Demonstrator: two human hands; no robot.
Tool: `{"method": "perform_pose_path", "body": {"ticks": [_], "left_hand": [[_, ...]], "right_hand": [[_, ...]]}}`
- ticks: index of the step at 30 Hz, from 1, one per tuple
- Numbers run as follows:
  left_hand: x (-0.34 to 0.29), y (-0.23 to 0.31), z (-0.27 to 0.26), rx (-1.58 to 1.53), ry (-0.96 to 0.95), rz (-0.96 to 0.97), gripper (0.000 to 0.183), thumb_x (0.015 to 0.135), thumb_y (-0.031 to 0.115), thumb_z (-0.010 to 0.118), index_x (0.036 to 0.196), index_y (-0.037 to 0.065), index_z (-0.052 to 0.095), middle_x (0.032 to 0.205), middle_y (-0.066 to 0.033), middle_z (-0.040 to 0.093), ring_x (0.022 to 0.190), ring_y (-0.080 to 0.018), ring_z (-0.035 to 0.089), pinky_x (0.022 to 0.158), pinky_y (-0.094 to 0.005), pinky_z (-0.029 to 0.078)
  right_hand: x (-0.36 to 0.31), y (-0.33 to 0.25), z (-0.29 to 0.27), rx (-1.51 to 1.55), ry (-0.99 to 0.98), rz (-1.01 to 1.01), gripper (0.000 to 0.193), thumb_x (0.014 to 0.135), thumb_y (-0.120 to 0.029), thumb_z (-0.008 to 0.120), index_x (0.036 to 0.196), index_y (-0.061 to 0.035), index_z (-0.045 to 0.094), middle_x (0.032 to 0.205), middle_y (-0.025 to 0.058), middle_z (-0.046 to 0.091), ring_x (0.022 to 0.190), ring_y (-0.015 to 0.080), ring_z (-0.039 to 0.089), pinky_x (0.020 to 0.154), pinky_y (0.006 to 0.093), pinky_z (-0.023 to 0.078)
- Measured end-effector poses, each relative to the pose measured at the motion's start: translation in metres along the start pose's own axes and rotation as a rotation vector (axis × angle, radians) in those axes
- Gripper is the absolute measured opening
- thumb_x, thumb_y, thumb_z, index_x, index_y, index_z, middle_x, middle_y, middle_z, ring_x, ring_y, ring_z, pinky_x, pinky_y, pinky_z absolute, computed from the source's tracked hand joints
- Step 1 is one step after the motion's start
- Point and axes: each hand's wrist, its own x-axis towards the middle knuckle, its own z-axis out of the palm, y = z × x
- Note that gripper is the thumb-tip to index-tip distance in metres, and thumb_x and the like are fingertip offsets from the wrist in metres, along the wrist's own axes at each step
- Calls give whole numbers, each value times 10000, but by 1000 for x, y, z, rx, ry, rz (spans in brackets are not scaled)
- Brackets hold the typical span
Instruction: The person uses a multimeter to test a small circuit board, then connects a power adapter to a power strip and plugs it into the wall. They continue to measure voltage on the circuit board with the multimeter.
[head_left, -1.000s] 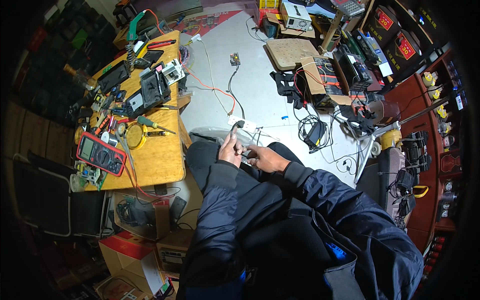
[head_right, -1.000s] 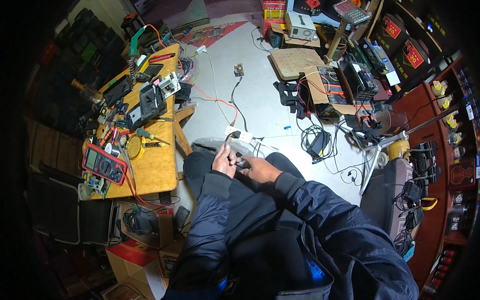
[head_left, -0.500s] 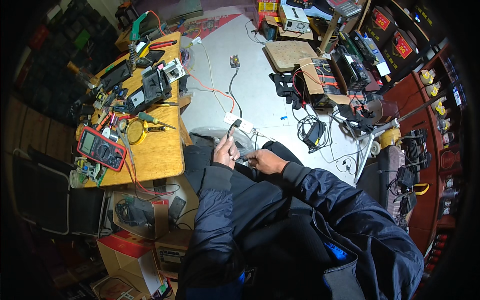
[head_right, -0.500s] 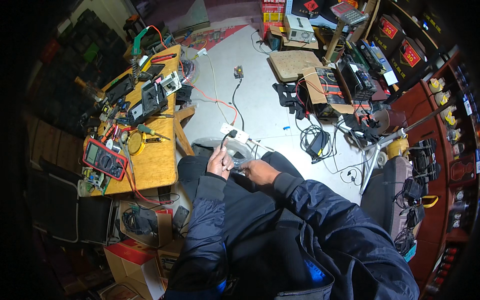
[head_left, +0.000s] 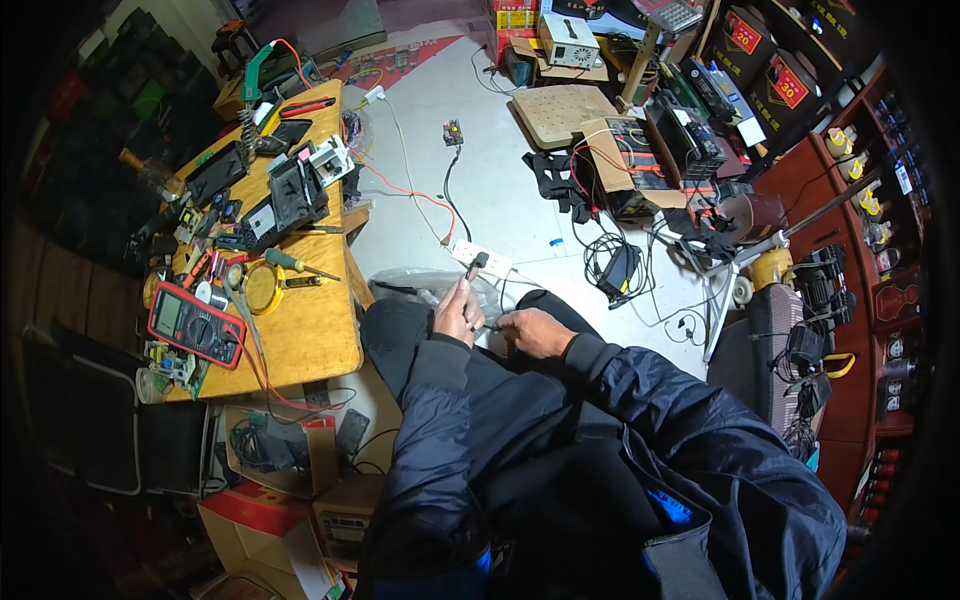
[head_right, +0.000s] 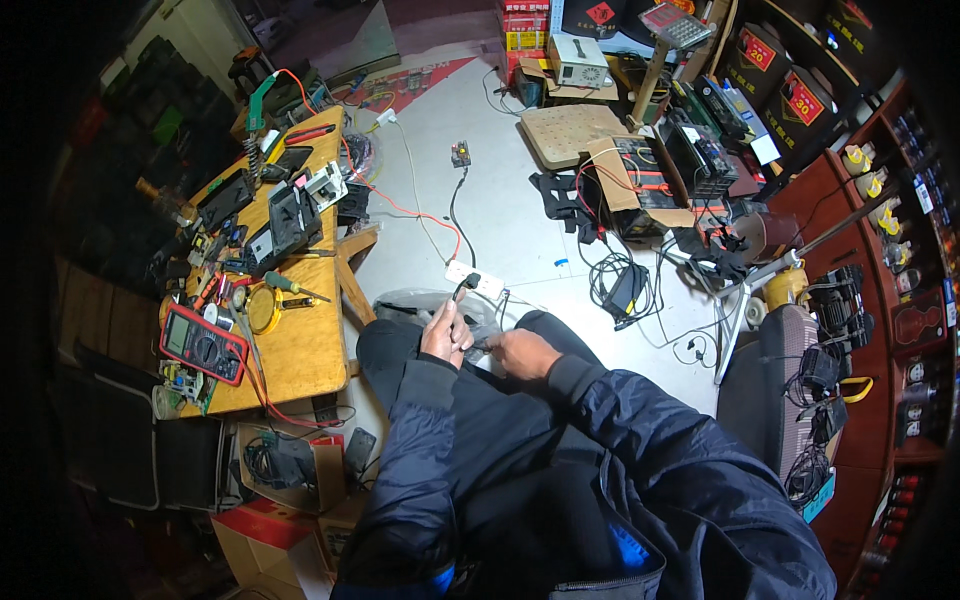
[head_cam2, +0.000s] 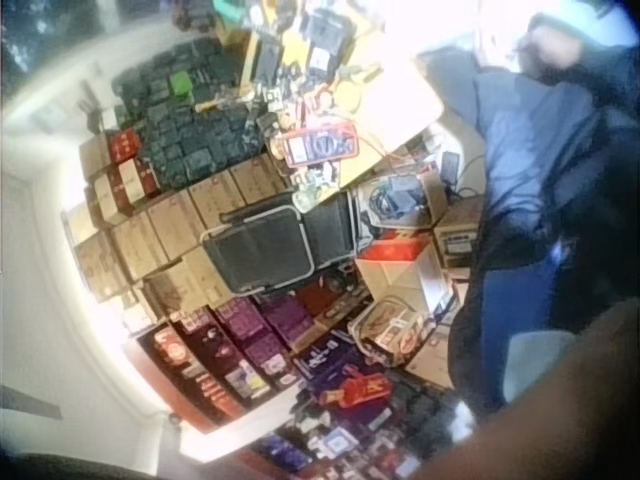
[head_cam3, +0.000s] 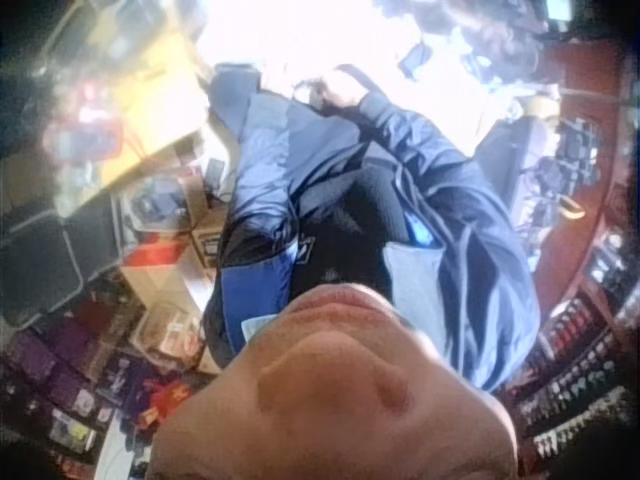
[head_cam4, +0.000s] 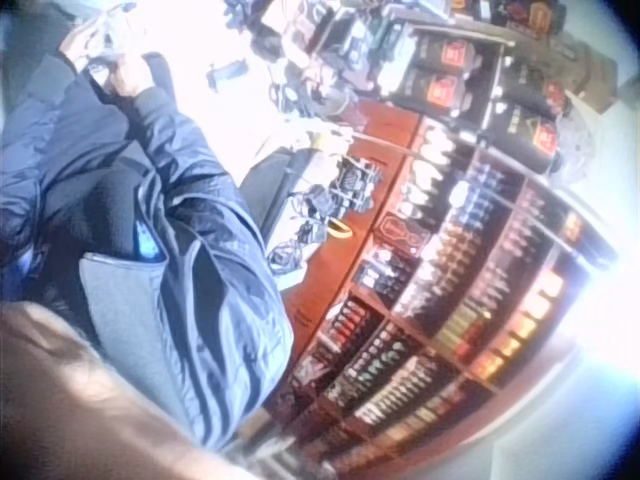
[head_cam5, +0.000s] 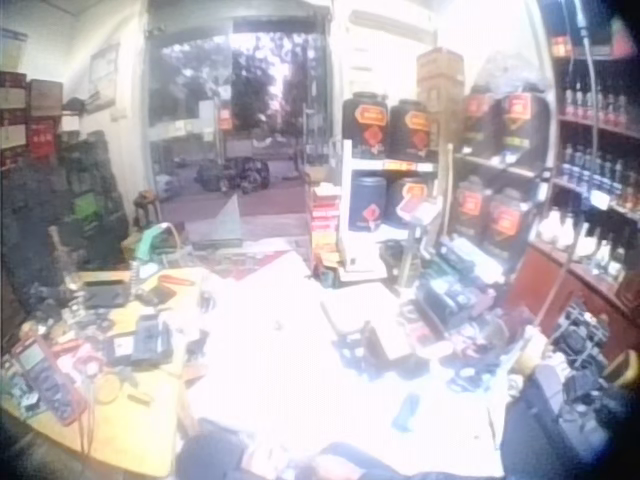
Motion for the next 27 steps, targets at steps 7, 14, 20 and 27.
{"method": "perform_pose_path", "body": {"ticks": [7,14,20,27], "left_hand": [[2,0,-24,-9,40,28,436,1122,329,503,1428,21,531,659,48,346,541,-72,310,570,-256,327],[10,-5,-30,-74,146,23,454,1114,295,523,1448,-11,557,676,28,386,578,-92,344,604,-273,355],[25,-13,-33,-122,74,35,506,1101,294,535,1524,24,475,800,-9,489,723,-135,454,771,-327,428],[34,-14,-25,-32,142,0,668,1067,402,565,1624,112,337,1543,-144,435,1465,-290,373,1231,-482,253]], "right_hand": [[16,-6,7,9,-46,-12,283,881,-99,631,1141,-33,718,989,250,719,934,443,689,839,488,555],[25,-15,-1,78,-72,113,282,909,-98,659,1172,0,686,1060,247,711,977,443,684,848,471,553],[29,-13,-11,236,-16,241,388,938,-155,702,1281,7,622,1051,260,710,1004,430,686,872,462,539],[40,28,-40,298,348,163,325,1056,-268,566,1121,40,648,824,180,669,800,300,673,764,421,535]]}}
